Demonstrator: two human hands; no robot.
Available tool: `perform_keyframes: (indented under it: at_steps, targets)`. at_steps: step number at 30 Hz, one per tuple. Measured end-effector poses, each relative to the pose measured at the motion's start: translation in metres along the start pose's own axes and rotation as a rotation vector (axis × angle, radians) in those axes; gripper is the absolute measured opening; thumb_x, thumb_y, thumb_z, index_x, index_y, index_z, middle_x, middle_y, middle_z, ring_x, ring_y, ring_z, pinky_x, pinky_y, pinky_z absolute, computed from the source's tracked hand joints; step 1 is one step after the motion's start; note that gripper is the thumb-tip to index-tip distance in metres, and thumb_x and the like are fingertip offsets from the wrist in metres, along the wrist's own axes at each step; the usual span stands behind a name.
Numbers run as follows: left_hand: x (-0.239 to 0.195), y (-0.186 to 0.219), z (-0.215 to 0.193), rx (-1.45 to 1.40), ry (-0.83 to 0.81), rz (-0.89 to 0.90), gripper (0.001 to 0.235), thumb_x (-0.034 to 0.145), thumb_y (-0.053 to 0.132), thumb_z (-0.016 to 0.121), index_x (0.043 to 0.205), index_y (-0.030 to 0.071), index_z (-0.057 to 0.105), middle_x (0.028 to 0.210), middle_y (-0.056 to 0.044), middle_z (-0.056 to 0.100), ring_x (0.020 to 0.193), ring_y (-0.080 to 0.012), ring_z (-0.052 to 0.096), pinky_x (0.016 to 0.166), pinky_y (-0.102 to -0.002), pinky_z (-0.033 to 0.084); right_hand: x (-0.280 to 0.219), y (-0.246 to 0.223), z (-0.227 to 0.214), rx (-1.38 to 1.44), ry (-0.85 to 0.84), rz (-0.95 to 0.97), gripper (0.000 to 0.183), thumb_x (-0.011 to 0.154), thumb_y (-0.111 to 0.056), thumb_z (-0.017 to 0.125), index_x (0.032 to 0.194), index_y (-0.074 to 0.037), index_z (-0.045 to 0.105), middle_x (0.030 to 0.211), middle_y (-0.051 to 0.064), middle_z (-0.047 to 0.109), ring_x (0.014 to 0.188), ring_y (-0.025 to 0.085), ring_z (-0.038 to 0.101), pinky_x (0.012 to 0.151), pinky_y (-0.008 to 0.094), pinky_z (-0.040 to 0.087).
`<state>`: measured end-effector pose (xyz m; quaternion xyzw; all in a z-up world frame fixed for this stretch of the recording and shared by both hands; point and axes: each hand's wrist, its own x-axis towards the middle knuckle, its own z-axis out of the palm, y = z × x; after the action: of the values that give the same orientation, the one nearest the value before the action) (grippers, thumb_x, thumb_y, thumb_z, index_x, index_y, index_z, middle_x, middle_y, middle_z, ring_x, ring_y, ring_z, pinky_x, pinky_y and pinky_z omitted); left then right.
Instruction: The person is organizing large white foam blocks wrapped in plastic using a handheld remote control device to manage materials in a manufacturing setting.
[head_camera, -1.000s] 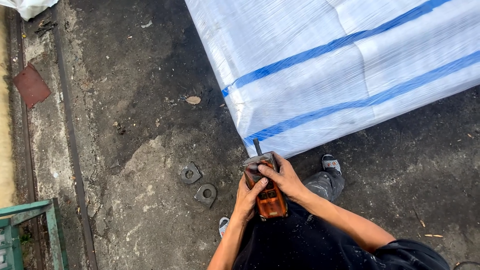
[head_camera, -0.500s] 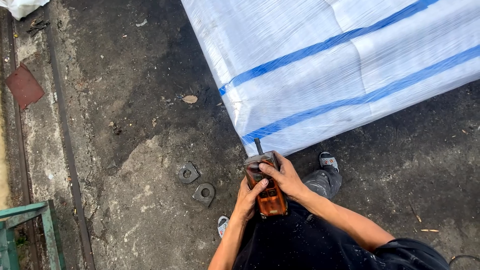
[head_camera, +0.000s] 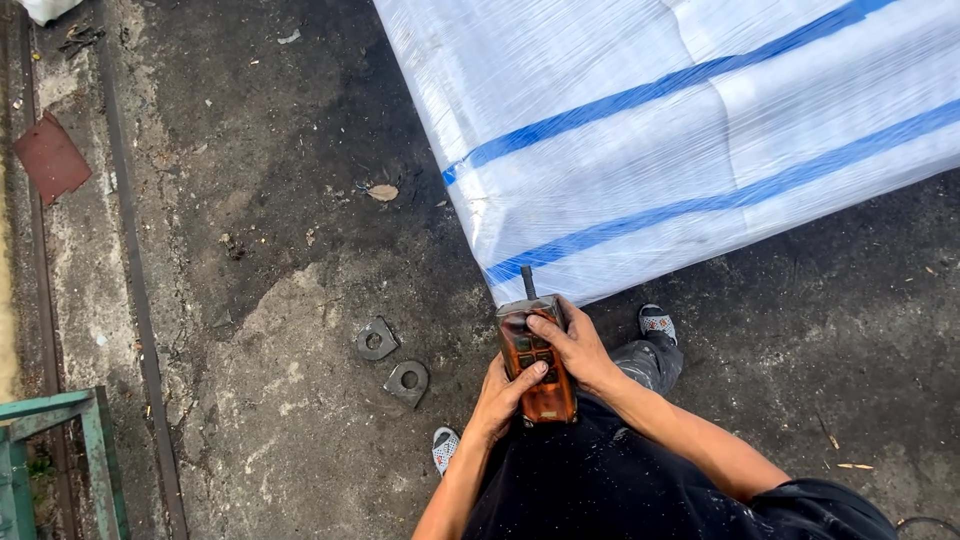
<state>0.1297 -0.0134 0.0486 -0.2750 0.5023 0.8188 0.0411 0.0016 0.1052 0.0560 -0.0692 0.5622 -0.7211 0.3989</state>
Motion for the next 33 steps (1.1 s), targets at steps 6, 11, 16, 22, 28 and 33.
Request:
perform_keyframes:
  at_steps: [6,11,16,22,28,33]
  targets:
    - [0.001,-0.007,-0.004,0.002,0.011,-0.024,0.069,0.083,0.034,0.082,0.133,-0.004,0.054,0.122,-0.016,0.069,0.111,-0.0246,0.070,0.096,-0.039,0.058,0.002,0.001,0.000,-0.019,-0.001,0.017,0.045,0.092,-0.031,0.073,0.122,0.001,0.060,0.106,0.008,0.070,0.096,0.014,0.065,0.084,0.031,0.054]
    - [0.005,-0.005,-0.005,-0.025,0.019,-0.048,0.069,0.082,0.033,0.083,0.132,-0.003,0.054,0.122,-0.016,0.069,0.110,-0.0242,0.070,0.096,-0.038,0.058,0.009,0.006,-0.003,-0.024,-0.026,0.010,0.047,0.093,-0.033,0.073,0.121,0.003,0.061,0.107,0.010,0.070,0.096,0.013,0.064,0.084,0.031,0.054]
    - [0.005,-0.007,-0.009,-0.033,0.008,-0.041,0.069,0.083,0.034,0.083,0.133,-0.005,0.054,0.121,-0.018,0.068,0.111,-0.0256,0.070,0.097,-0.039,0.058,0.010,0.006,-0.002,-0.040,-0.011,0.048,0.048,0.092,-0.034,0.073,0.123,0.001,0.060,0.107,0.010,0.069,0.097,0.014,0.065,0.085,0.031,0.054]
    - [0.006,-0.004,-0.009,-0.054,0.010,-0.068,0.071,0.081,0.034,0.084,0.133,-0.003,0.053,0.121,-0.017,0.067,0.112,-0.0267,0.070,0.098,-0.041,0.060,0.013,0.004,0.000,-0.020,-0.003,0.070,0.049,0.092,-0.034,0.074,0.123,0.002,0.061,0.107,0.011,0.069,0.098,0.016,0.066,0.086,0.032,0.055]
    - [0.008,-0.012,-0.011,-0.074,0.007,-0.060,0.070,0.082,0.033,0.084,0.133,-0.003,0.053,0.121,-0.017,0.068,0.112,-0.0264,0.070,0.097,-0.041,0.060,0.015,0.009,-0.002,-0.006,0.009,0.086,0.049,0.091,-0.033,0.074,0.123,0.002,0.061,0.108,0.010,0.070,0.098,0.016,0.066,0.086,0.032,0.055]
    - [0.009,-0.018,-0.012,-0.111,0.025,-0.077,0.070,0.084,0.031,0.083,0.135,-0.004,0.051,0.123,-0.017,0.067,0.112,-0.0260,0.070,0.097,-0.041,0.059,0.016,0.013,0.001,0.031,0.025,0.105,0.048,0.091,-0.029,0.075,0.125,0.003,0.061,0.110,0.011,0.070,0.098,0.015,0.066,0.085,0.032,0.054]
